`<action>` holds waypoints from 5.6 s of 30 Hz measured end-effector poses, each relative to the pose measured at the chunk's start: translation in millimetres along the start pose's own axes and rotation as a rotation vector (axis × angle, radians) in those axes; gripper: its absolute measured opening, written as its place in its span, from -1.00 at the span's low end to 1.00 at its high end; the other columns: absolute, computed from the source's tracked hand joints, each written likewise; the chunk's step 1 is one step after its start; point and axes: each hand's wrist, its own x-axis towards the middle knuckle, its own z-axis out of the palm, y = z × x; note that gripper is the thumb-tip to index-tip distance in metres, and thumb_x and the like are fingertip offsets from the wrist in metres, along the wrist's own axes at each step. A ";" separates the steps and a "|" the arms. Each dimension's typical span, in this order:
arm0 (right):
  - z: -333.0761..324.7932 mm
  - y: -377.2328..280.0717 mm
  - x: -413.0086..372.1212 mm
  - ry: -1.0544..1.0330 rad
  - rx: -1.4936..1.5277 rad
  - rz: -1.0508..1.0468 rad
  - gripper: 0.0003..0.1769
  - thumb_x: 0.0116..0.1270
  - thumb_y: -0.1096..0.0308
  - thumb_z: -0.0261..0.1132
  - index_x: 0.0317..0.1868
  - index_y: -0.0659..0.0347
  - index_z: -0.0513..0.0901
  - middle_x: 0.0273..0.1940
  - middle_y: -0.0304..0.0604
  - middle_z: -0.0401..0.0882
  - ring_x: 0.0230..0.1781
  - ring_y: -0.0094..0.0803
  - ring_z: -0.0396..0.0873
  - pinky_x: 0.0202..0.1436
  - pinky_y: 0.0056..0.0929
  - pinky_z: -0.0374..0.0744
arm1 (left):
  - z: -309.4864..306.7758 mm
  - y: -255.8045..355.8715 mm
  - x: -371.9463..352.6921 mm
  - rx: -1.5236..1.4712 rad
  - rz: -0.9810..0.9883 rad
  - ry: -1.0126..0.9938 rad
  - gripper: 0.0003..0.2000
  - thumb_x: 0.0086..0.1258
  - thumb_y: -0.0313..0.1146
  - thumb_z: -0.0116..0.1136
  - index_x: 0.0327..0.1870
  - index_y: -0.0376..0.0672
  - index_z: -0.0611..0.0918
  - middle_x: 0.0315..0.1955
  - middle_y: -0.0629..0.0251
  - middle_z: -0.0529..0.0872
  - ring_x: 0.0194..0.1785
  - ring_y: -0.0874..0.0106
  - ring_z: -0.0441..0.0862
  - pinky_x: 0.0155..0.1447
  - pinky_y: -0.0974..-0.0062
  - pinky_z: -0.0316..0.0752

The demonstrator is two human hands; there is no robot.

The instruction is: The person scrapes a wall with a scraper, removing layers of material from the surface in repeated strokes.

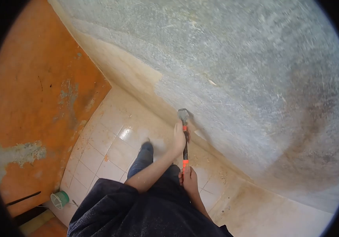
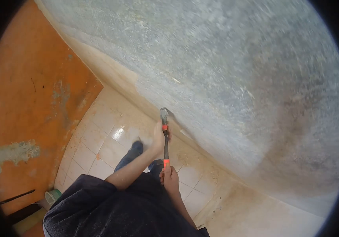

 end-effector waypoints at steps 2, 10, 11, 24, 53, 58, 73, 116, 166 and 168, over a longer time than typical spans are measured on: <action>7.2 -4.7 4.3 -0.097 0.105 0.099 -0.49 0.61 -0.09 -0.14 -0.21 0.21 0.43 -0.56 -0.24 0.44 -0.70 -0.56 0.36 -0.65 -0.56 0.37 | -6.7 0.0 -12.3 0.314 0.123 -0.011 -0.67 0.60 -0.02 -0.19 -0.07 -0.12 0.44 -0.61 0.49 0.33 -0.67 0.62 0.33 -0.62 0.59 0.26; 16.1 -15.4 9.3 -0.057 -0.001 0.095 -0.47 0.61 -0.11 -0.15 -0.22 0.22 0.41 -0.67 -0.34 0.23 -0.78 -0.61 0.22 -0.72 -0.54 0.30 | -17.9 0.0 0.5 0.334 0.147 -0.100 -0.65 0.62 -0.01 -0.19 -0.09 -0.18 0.34 -0.63 0.45 0.36 -0.71 0.63 0.30 -0.65 0.57 0.27; 13.5 -12.8 13.8 -0.060 -0.022 0.089 -0.47 0.61 -0.11 -0.15 -0.22 0.22 0.41 -0.67 -0.34 0.23 -0.78 -0.61 0.22 -0.72 -0.54 0.30 | -16.3 1.1 -1.3 0.288 0.152 -0.080 -0.65 0.63 -0.01 -0.20 -0.08 -0.18 0.35 -0.63 0.46 0.36 -0.70 0.63 0.30 -0.65 0.57 0.27; -5.0 -5.0 34.3 -0.036 -0.058 0.018 -0.48 0.62 -0.07 -0.13 -0.31 0.22 0.41 -0.71 -0.35 0.23 -0.81 -0.63 0.18 -0.75 -0.56 0.25 | -16.4 -37.6 17.1 0.372 0.354 0.036 -0.63 0.62 0.04 -0.26 -0.17 -0.12 0.32 -0.61 0.45 0.34 -0.73 0.63 0.26 -0.72 0.60 0.29; 38.9 6.6 62.9 -0.058 -0.163 -0.080 -0.48 0.64 -0.02 -0.22 -0.33 0.22 0.36 -0.70 -0.28 0.29 -0.82 -0.54 0.26 -0.74 -0.52 0.29 | -46.2 6.9 38.4 0.253 0.268 -0.078 -0.58 0.63 0.08 -0.30 -0.15 -0.17 0.32 -0.73 0.50 0.28 -0.80 0.65 0.20 -0.76 0.59 0.21; 52.3 25.4 50.1 -0.046 -0.006 0.057 -0.48 0.62 -0.05 -0.16 -0.31 0.23 0.39 -0.65 -0.33 0.28 -0.78 -0.60 0.26 -0.72 -0.56 0.29 | -63.2 -13.4 32.7 0.379 0.166 -0.170 -0.57 0.63 0.10 -0.34 -0.13 -0.17 0.30 -0.75 0.47 0.29 -0.81 0.63 0.19 -0.78 0.60 0.19; 14.6 15.5 45.8 -0.223 0.169 0.053 -0.51 0.63 -0.01 -0.11 -0.25 0.28 0.43 -0.64 -0.29 0.35 -0.73 -0.60 0.29 -0.66 -0.60 0.29 | -43.8 -6.5 23.5 0.251 0.176 -0.135 -0.64 0.63 0.02 -0.26 -0.14 -0.14 0.32 -0.64 0.49 0.29 -0.73 0.65 0.24 -0.70 0.58 0.26; 46.0 16.0 55.7 -0.159 -0.059 -0.054 -0.40 0.62 -0.08 -0.15 -0.52 0.16 0.35 -0.71 -0.34 0.28 -0.76 -0.61 0.26 -0.67 -0.57 0.24 | -53.6 30.8 39.0 0.262 0.213 -0.207 -0.58 0.61 0.14 -0.30 -0.24 -0.07 0.27 -0.79 0.45 0.26 -0.85 0.57 0.18 -0.78 0.55 0.19; 64.4 -21.9 70.3 -0.251 -0.021 0.044 -0.41 0.62 -0.08 -0.15 -0.47 0.19 0.39 -0.70 -0.36 0.29 -0.76 -0.62 0.25 -0.66 -0.58 0.27 | -71.0 45.3 66.0 0.231 0.183 -0.120 -0.56 0.59 0.19 -0.31 -0.27 -0.03 0.30 -0.83 0.42 0.27 -0.86 0.54 0.23 -0.78 0.52 0.20; 70.9 -26.9 73.1 -0.213 -0.024 0.066 -0.41 0.62 -0.08 -0.16 -0.47 0.18 0.38 -0.71 -0.36 0.28 -0.76 -0.62 0.25 -0.66 -0.59 0.26 | -70.0 53.2 65.4 0.167 0.184 -0.127 -0.56 0.59 0.18 -0.31 -0.29 -0.03 0.29 -0.82 0.43 0.26 -0.86 0.55 0.23 -0.78 0.53 0.20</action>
